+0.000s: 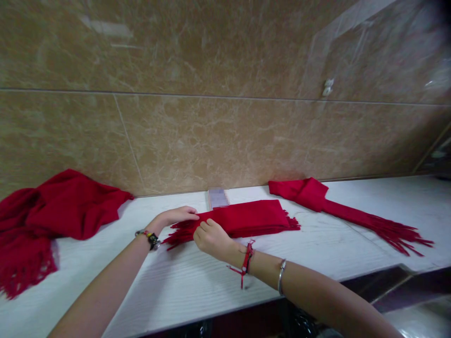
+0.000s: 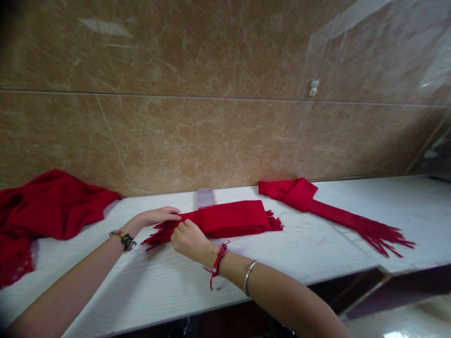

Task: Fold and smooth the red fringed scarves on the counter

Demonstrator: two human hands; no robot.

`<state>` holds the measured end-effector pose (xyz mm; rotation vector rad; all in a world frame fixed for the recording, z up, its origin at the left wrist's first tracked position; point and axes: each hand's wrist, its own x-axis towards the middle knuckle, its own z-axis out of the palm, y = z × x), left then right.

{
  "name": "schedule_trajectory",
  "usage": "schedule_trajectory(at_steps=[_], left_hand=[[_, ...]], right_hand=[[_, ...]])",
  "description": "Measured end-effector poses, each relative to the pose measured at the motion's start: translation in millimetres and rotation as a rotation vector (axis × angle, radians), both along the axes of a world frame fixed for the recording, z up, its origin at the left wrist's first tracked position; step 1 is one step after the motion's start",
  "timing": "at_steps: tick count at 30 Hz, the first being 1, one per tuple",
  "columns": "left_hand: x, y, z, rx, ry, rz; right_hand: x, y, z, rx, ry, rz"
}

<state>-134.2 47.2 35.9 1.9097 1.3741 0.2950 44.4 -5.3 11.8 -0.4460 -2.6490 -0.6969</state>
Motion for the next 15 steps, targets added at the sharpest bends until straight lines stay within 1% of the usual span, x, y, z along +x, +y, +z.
schedule_trajectory(at_steps=[2, 3, 6, 8, 10, 11, 12, 13, 15], left_hand=[[-2, -6, 11.4, -0.012, -0.052, 0.021], [-2, -8, 19.3, -0.032, -0.111, 0.039], [7, -10, 52.5, -0.109, -0.378, 0.128], [25, -5, 78.7, -0.116, -0.519, 0.158], [52, 5, 101.0, -0.100, -0.572, 0.114], [69, 12, 108.6, -0.103, -0.565, 0.075], [87, 18, 113.0, -0.100, -0.552, 0.061], [105, 24, 114.2, -0.103, -0.544, 0.069], [137, 33, 107.7, -0.136, -0.492, 0.061]], right_hand=[[2, -1, 9.1, -0.063, 0.085, -0.009], [4, -1, 15.1, -0.120, 0.162, -0.037], [18, 1, 37.3, -0.367, 0.522, -0.171], [36, 5, 52.6, -0.534, 0.777, -0.231], [61, 11, 64.1, -0.645, 0.973, -0.265], [75, 15, 67.2, -0.674, 1.040, -0.286], [91, 18, 68.3, -0.685, 1.080, -0.319], [108, 22, 67.1, -0.681, 1.093, -0.368], [140, 28, 58.3, -0.646, 1.048, -0.493]])
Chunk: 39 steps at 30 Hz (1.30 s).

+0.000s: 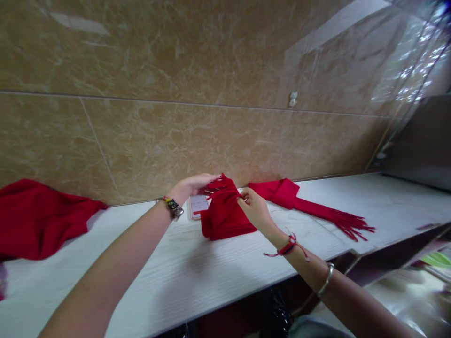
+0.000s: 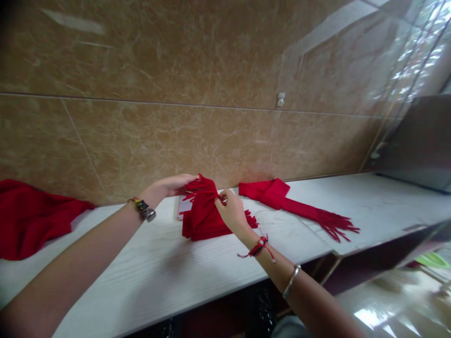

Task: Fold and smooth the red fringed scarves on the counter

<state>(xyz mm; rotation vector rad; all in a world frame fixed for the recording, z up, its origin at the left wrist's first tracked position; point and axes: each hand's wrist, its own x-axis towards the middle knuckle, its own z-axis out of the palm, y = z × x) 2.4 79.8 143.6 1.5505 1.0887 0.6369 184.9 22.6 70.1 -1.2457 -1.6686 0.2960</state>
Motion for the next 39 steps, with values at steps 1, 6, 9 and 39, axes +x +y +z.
schedule_trajectory(at_steps=[1, 6, 9, 39], left_hand=[[12, 2, -6.5, -0.003, 0.045, -0.025], [27, -9, -43.2, 0.246, 0.372, -0.108], [15, -26, -54.7, 0.447, 0.489, -0.138], [-13, -55, -124.0, 0.884, 0.867, -0.112]], right_hand=[[15, 3, -6.8, -0.018, -0.058, -0.044], [58, 11, -37.1, 0.074, -0.172, -0.108], [55, 13, -33.5, 0.208, -0.228, -0.093], [27, 11, -30.9, 0.386, -1.267, 0.360]])
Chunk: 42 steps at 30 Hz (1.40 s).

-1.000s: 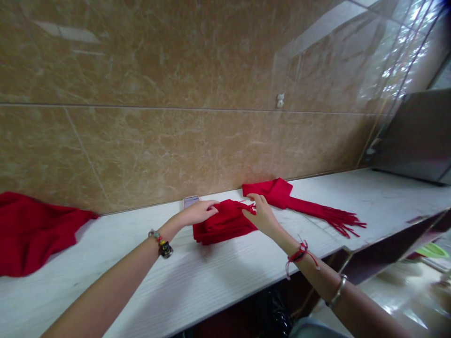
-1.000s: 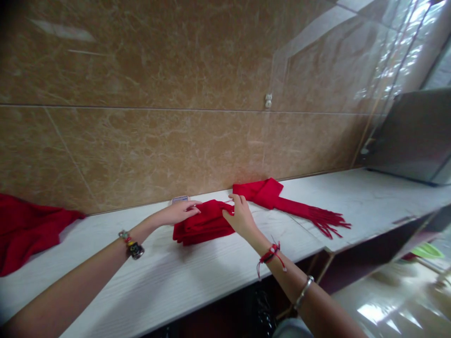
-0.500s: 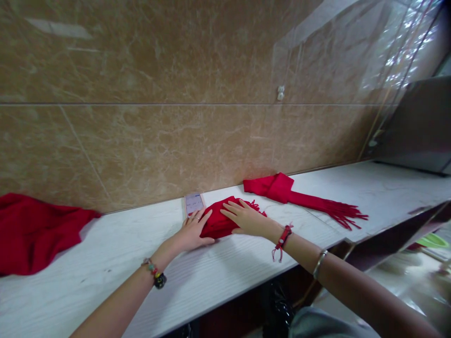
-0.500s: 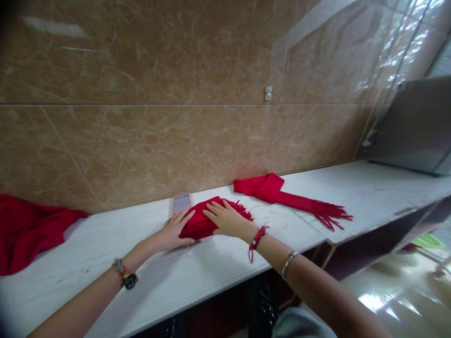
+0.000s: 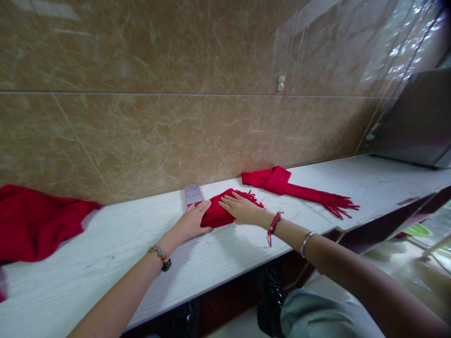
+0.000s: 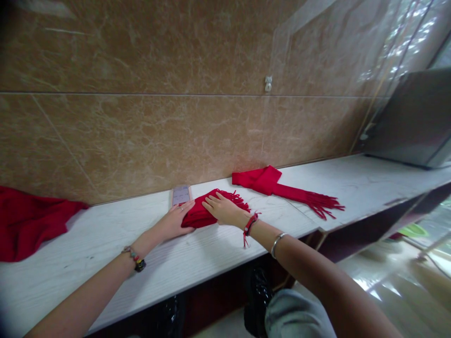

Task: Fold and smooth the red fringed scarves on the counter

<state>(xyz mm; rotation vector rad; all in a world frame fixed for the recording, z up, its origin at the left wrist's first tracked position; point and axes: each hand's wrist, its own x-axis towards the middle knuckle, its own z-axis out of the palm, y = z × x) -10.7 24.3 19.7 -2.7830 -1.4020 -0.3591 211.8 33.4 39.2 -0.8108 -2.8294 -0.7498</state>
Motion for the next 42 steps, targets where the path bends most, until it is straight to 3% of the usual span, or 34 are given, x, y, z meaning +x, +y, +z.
schedule_trajectory(at_steps=[8, 16, 25, 30, 34, 38, 42], left_hand=[[-7, -3, -6.3, 0.056, -0.013, 0.018], [-30, -7, -2.8, 0.080, 0.029, 0.026], [-100, -34, 2.5, 0.043, 0.102, 0.097], [-132, -49, -1.7, 0.047, 0.035, 0.167], [-127, -53, -1.3, 0.080, -0.015, 0.134], [-114, -53, -0.7, 0.091, 0.010, 0.124], [-109, -50, -0.6, 0.119, 0.047, 0.152]], right_hand=[[-8, 3, -4.3, 0.086, 0.007, 0.057], [-31, -1, -5.4, 0.173, 0.038, 0.088], [-88, -15, -6.8, 0.189, 0.077, 0.193], [-113, -21, 4.7, 0.102, 0.088, 0.258], [-101, -11, 10.7, 0.002, 0.074, 0.256], [-86, -2, 2.9, -0.055, 0.053, 0.208], [-89, -2, -3.9, -0.061, 0.039, 0.206]])
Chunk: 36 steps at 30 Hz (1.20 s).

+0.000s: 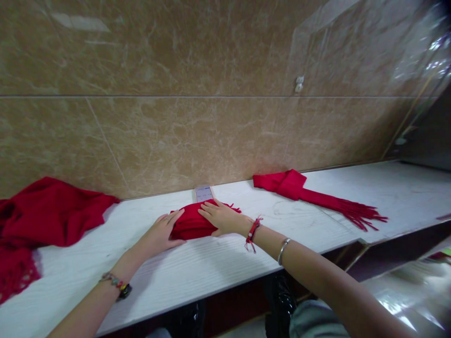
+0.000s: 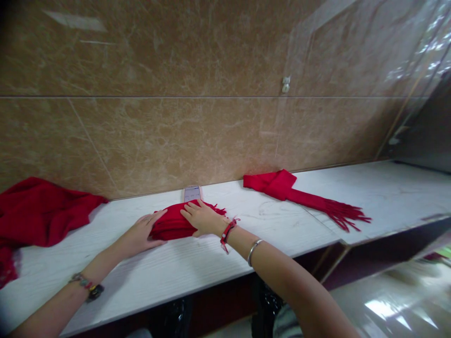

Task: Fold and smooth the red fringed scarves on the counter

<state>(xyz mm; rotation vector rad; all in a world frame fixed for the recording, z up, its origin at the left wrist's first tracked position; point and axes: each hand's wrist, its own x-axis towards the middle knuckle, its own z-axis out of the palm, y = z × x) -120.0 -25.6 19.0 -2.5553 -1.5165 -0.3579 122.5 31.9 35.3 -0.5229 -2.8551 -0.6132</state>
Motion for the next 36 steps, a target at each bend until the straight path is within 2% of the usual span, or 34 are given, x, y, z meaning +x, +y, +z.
schedule_trajectory(at_steps=[7, 14, 18, 20, 23, 27, 30, 34, 36], left_hand=[[0, 8, 1.8, 0.052, 0.072, 0.004], [-1, 11, 3.9, 0.066, 0.091, 0.024], [0, 6, 12.8, 0.133, 0.172, -0.036], [6, 1, 19.3, 0.159, 0.227, -0.076], [21, -5, 27.3, 0.098, 0.323, -0.103], [45, -4, 30.3, 0.066, 0.428, -0.011], [50, 0, 29.4, 0.056, 0.427, 0.037], [36, 3, 26.4, 0.009, 0.331, 0.075], [28, 3, 24.1, 0.003, 0.295, 0.087]], right_hand=[[-5, 1, 2.4, -0.080, 0.026, 0.002], [21, -4, 3.3, -0.262, 0.204, -0.035], [38, -7, 5.7, -0.357, 0.265, -0.072], [50, -3, 9.4, -0.401, 0.268, -0.112], [72, 8, 14.3, -0.533, 0.255, -0.229], [91, 17, 8.1, -0.671, 0.235, -0.298], [85, 10, -2.2, -0.646, 0.290, -0.270], [69, -8, -4.5, -0.369, 0.488, -0.444], [63, -17, -2.3, -0.304, 0.508, -0.439]])
